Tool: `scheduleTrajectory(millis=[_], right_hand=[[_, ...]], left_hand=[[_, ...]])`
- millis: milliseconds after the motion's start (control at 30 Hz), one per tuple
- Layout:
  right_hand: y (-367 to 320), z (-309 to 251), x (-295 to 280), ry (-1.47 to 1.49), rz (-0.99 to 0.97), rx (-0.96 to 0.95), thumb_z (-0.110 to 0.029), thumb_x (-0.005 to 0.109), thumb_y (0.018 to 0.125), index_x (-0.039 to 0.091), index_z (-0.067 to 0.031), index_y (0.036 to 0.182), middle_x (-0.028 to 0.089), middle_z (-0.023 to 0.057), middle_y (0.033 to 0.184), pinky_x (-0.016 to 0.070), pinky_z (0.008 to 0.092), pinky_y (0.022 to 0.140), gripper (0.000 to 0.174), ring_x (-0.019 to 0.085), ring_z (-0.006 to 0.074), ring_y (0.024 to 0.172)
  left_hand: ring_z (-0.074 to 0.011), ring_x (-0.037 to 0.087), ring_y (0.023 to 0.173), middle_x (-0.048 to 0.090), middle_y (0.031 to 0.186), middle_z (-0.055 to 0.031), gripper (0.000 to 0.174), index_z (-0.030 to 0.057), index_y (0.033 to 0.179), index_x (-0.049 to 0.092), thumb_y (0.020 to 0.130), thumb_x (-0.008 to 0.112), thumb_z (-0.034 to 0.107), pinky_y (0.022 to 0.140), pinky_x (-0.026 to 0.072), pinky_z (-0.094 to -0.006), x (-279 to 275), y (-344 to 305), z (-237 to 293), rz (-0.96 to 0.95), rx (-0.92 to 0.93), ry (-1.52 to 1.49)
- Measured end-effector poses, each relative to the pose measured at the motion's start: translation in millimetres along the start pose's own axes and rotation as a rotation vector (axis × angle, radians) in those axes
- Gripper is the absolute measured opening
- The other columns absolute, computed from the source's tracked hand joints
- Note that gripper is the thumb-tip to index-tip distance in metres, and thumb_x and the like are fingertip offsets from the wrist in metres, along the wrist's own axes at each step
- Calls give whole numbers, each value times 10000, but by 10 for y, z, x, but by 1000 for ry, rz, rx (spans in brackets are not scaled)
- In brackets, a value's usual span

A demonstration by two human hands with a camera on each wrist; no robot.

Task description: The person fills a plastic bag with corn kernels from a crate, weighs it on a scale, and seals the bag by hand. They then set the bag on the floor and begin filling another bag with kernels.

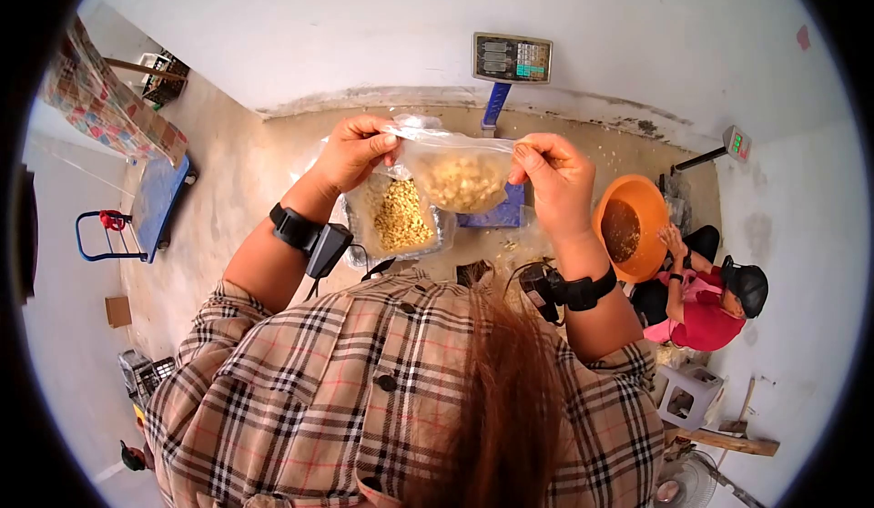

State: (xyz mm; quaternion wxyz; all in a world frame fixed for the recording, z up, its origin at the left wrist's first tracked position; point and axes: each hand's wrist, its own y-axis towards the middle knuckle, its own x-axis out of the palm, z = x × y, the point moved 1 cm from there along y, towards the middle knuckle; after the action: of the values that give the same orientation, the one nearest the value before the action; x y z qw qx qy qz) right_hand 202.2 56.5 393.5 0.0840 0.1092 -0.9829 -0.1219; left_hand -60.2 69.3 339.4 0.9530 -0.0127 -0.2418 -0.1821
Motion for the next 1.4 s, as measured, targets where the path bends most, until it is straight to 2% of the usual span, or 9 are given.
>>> scheduleTrajectory(millis=[167, 367, 567, 667, 867, 967, 1067, 1267, 1400], right_hand=[[30, -37, 38, -32, 16, 20, -52, 548, 826, 557, 33, 843, 542, 57, 678, 447, 237, 567, 88, 520, 114, 576], [48, -97, 141, -24, 78, 53, -54, 558, 818, 566, 28, 823, 540, 49, 665, 439, 231, 547, 82, 516, 108, 560], [53, -18, 139, 69, 58, 68, -45, 563, 811, 572, 25, 816, 542, 50, 662, 433, 222, 540, 71, 515, 108, 557], [38, -26, 181, 42, 47, 47, -50, 563, 812, 573, 28, 820, 542, 49, 664, 432, 220, 539, 79, 510, 106, 553], [30, -68, 250, 33, 37, 1, -42, 556, 815, 570, 34, 829, 543, 46, 671, 434, 217, 538, 79, 509, 100, 559], [13, -185, 306, -176, 37, -47, -38, 553, 816, 568, 35, 830, 543, 44, 674, 438, 218, 540, 75, 513, 97, 561], [-10, -162, 281, -193, 66, -40, -40, 551, 818, 567, 34, 829, 544, 42, 674, 442, 218, 542, 77, 515, 95, 560], [-47, -16, 234, -32, 49, -16, -53, 559, 819, 568, 36, 827, 542, 45, 666, 434, 217, 538, 90, 509, 96, 552], [-29, -8, 270, 45, 75, -3, -52, 566, 813, 571, 36, 821, 543, 49, 659, 416, 213, 521, 88, 497, 97, 538]], left_hand=[[-97, 520, 639, 592, 766, -38, 143, 2, 866, 624, 766, 649, 101, 582, 454, -233, 93, -77, 124, 60, 80, 154], [-93, 508, 621, 597, 779, -40, 161, 3, 875, 631, 754, 661, 106, 559, 435, -216, 158, -172, 227, 175, 40, 95], [-70, 501, 603, 588, 734, -9, 125, 44, 880, 630, 766, 639, 93, 535, 402, -194, 164, -222, 274, 100, 100, 64], [-69, 478, 604, 584, 728, -25, 147, 16, 864, 630, 776, 639, 134, 551, 397, -205, 174, -255, 344, 87, 56, 67], [-67, 488, 628, 549, 688, 8, 84, 38, 818, 626, 795, 614, 117, 573, 393, -207, 163, -286, 348, 168, 9, 317], [-78, 495, 631, 554, 725, -4, 90, 19, 813, 620, 798, 611, 107, 608, 417, -227, 95, -266, 294, 151, 284, 638], [-88, 499, 640, 557, 748, -18, 97, 7, 820, 610, 798, 611, 101, 640, 426, -231, 165, -310, 330, 167, 422, 880], [-84, 486, 600, 554, 677, 3, 164, 12, 780, 596, 816, 607, 171, 571, 417, -221, 264, -297, 255, 399, 285, 529], [-65, 486, 609, 561, 678, 5, 172, 16, 820, 608, 815, 610, 187, 570, 416, -207, 183, -298, 257, 341, 204, 435]])
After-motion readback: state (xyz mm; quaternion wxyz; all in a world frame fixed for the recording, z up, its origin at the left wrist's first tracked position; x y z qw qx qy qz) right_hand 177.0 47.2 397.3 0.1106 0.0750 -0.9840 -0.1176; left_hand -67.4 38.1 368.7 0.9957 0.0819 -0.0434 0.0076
